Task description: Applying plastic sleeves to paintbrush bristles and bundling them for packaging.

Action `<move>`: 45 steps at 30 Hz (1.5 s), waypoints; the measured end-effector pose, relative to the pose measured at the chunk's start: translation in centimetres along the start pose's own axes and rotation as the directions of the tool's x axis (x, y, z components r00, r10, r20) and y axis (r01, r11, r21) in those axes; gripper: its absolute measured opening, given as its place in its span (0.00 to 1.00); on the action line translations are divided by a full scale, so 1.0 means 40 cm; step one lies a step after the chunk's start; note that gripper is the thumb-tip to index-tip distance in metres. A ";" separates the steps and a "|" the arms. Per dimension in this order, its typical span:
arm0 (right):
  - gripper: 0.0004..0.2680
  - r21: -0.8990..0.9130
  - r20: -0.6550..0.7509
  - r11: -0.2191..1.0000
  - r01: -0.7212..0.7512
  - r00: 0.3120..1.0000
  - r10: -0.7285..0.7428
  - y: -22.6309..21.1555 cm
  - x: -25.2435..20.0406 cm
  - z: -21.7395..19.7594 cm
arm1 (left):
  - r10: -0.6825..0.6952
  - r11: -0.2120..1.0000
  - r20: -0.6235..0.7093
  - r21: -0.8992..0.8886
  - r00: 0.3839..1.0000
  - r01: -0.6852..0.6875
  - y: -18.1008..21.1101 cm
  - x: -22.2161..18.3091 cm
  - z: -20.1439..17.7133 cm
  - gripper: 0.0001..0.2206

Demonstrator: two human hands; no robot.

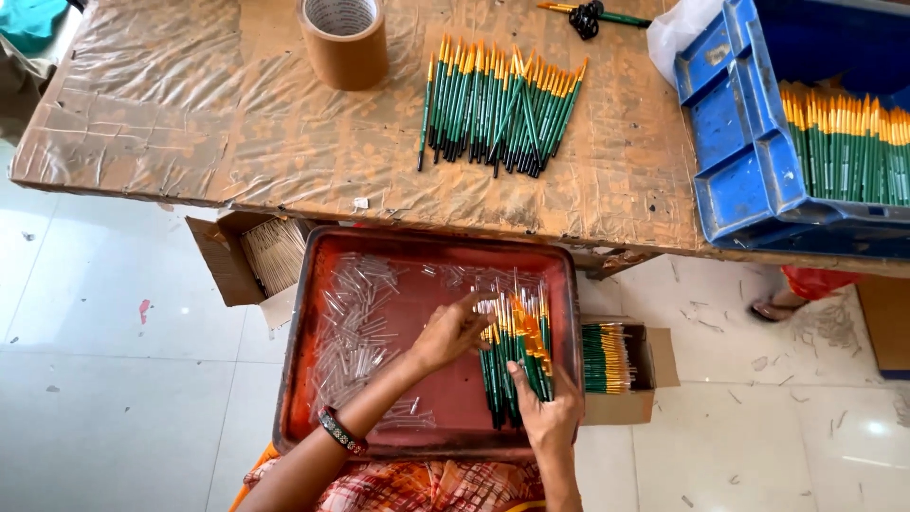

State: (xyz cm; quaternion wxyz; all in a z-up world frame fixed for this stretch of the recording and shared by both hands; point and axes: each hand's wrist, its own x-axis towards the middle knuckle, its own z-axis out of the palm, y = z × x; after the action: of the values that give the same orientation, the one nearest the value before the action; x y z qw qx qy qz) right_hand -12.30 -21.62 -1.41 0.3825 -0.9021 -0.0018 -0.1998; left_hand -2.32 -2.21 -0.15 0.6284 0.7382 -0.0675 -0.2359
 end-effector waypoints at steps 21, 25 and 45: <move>0.05 0.596 0.302 0.644 -0.479 0.877 0.374 0.001 -0.049 0.008 | 0.257 0.899 0.060 -0.380 0.964 -0.216 0.037 0.004 -0.056 0.16; 0.05 0.586 0.304 0.622 -0.519 0.853 0.424 0.022 -0.065 0.015 | 0.227 0.860 0.072 -0.482 0.971 -0.165 0.048 0.004 -0.058 0.16; 0.17 -0.166 0.010 0.981 -0.097 0.995 0.100 0.091 0.006 0.003 | 0.030 0.183 -0.118 0.977 0.993 0.110 -0.419 0.103 -0.217 0.05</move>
State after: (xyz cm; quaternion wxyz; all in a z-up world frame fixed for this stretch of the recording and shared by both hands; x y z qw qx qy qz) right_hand -11.49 -24.14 -3.90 0.3155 -0.9316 0.0558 -0.1718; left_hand 1.76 7.30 -16.45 0.0081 0.9823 -0.1486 -0.1135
